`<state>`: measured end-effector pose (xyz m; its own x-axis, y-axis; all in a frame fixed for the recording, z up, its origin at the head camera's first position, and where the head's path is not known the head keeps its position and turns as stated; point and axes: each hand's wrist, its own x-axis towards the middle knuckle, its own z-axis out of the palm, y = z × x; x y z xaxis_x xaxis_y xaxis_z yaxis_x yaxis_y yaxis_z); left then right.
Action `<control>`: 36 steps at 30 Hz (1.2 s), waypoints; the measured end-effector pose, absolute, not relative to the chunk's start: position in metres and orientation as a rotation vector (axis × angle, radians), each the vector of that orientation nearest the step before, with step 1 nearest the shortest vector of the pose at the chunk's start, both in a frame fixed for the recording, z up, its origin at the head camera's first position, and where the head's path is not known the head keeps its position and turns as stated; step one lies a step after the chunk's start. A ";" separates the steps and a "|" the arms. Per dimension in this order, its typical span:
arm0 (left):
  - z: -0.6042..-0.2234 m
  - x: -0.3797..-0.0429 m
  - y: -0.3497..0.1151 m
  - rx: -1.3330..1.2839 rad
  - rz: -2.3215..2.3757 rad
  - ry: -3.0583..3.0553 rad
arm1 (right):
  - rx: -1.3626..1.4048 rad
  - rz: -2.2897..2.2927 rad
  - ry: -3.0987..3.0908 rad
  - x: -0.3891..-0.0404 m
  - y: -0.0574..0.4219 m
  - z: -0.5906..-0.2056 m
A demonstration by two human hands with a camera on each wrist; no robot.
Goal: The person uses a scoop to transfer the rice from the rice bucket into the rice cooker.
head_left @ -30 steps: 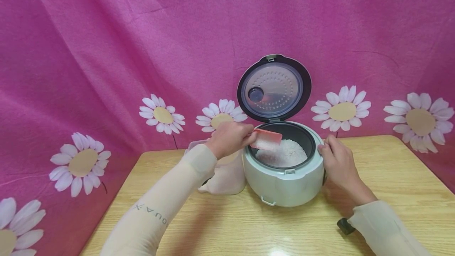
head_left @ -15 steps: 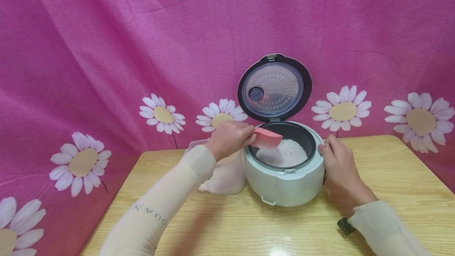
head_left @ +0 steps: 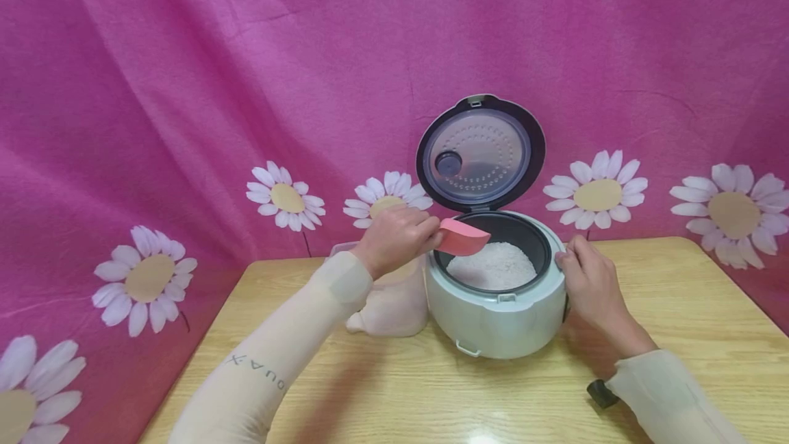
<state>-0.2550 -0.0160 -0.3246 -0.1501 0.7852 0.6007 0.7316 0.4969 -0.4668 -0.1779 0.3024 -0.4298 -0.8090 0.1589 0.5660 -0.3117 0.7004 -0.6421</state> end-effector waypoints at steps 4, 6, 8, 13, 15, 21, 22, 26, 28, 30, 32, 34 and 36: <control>-0.325 -0.253 -0.023 -1.247 0.070 -1.896 | 0.126 1.016 -2.284 -0.178 0.303 -0.430; -0.326 -0.251 -0.029 -1.233 0.072 -1.904 | 0.124 1.020 -2.287 -0.178 0.303 -0.430; -0.327 -0.249 -0.037 -1.206 0.074 -1.913 | 0.120 1.020 -2.292 -0.179 0.303 -0.430; -0.329 -0.239 -0.062 -1.142 0.048 -1.943 | 0.114 1.024 -2.307 -0.179 0.302 -0.429; -0.330 -0.235 -0.072 -1.123 0.027 -1.941 | 0.113 1.025 -2.310 -0.179 0.302 -0.429; -0.330 -0.220 -0.102 -1.058 -0.034 -2.000 | 0.098 1.036 -2.328 -0.178 0.302 -0.429; -0.330 -0.217 -0.107 -1.043 -0.042 -2.022 | 0.095 1.039 -2.331 -0.178 0.302 -0.429; -0.333 -0.208 -0.126 -0.979 -0.050 -2.106 | 0.093 1.048 -2.333 -0.177 0.303 -0.430; -0.336 -0.203 -0.137 -0.948 -0.053 -2.130 | 0.093 1.049 -2.333 -0.176 0.303 -0.430; -0.340 -0.199 -0.148 -0.926 -0.069 -2.139 | 0.093 1.046 -2.330 -0.176 0.303 -0.430; -0.344 -0.196 -0.159 -0.899 -0.099 -2.128 | 0.093 1.040 -2.328 -0.176 0.303 -0.429; -0.349 -0.194 -0.170 -0.866 -0.127 -2.113 | 0.094 1.034 -2.325 -0.177 0.303 -0.429; -0.354 -0.192 -0.180 -0.829 -0.155 -2.099 | 0.096 1.030 -2.318 -0.177 0.303 -0.429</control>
<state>-0.1922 -0.1803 -0.3537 -0.4178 0.5042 0.7558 0.6100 0.7722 -0.1779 -0.1770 0.3026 -0.4288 -0.8210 0.1672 0.5459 -0.2930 0.6973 -0.6542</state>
